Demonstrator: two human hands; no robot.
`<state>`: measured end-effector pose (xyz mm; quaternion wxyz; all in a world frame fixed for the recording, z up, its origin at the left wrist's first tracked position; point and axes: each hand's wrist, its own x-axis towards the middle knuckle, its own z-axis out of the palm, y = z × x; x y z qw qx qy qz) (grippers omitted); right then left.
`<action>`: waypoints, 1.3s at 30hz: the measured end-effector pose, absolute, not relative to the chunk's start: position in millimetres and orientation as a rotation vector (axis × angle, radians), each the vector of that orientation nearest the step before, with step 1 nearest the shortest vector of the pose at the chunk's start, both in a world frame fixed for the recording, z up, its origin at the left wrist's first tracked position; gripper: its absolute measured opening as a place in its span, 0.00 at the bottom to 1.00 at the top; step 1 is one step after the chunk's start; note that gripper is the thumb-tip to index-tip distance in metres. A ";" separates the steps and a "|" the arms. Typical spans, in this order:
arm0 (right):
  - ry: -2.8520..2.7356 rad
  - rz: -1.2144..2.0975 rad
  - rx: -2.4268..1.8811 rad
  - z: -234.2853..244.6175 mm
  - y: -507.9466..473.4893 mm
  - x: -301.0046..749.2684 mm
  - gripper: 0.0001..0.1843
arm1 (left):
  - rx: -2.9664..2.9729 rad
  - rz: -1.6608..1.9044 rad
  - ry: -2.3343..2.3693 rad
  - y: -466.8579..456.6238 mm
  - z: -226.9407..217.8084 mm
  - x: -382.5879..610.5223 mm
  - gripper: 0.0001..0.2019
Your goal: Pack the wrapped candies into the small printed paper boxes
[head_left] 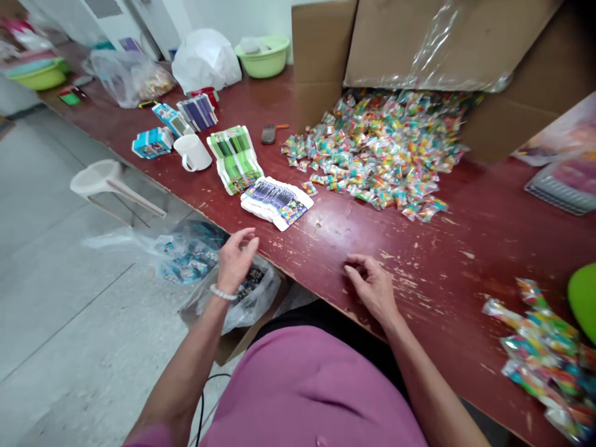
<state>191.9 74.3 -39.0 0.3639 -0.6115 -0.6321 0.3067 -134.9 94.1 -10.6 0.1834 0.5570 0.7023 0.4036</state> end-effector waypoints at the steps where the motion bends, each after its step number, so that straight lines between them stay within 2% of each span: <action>1: -1.665 0.751 -1.559 -39.2 73.6 191.1 0.14 | 1.676 1.091 2.009 107.0 -10.3 -123.8 0.21; 8: -1.707 0.662 -1.471 -43.7 71.7 191.9 0.10 | 2.199 0.346 2.430 166.1 -4.5 -78.1 0.28; 14: -1.699 0.654 -1.425 -45.1 71.7 189.4 0.08 | 2.324 0.110 2.431 168.1 -2.0 -78.8 0.24; 20: -1.695 0.647 -1.418 -48.6 72.3 189.4 0.08 | 2.331 0.127 2.379 174.1 5.8 -77.1 0.23; 25: -1.684 0.656 -1.419 -47.0 71.9 187.6 0.08 | 2.030 0.469 2.224 185.3 11.8 -84.7 0.18; 28: -1.646 0.693 -1.423 -45.2 71.7 187.9 0.08 | 1.923 0.544 2.141 189.3 14.2 -89.8 0.12; 31: -1.555 0.791 -1.445 -42.1 72.8 187.6 0.08 | 1.825 0.623 1.986 182.2 14.8 -87.6 0.12; 33: -1.388 0.951 -1.453 -37.1 75.2 184.3 0.11 | 1.757 0.655 1.837 167.9 14.2 -79.3 0.13; 37: -0.919 1.284 -1.256 -15.7 82.4 170.0 0.25 | 1.627 0.606 1.553 120.6 14.7 -49.7 0.17; 39: -0.830 1.352 -1.136 -0.3 83.6 163.4 0.24 | 1.439 0.573 1.293 96.8 17.0 -34.3 0.17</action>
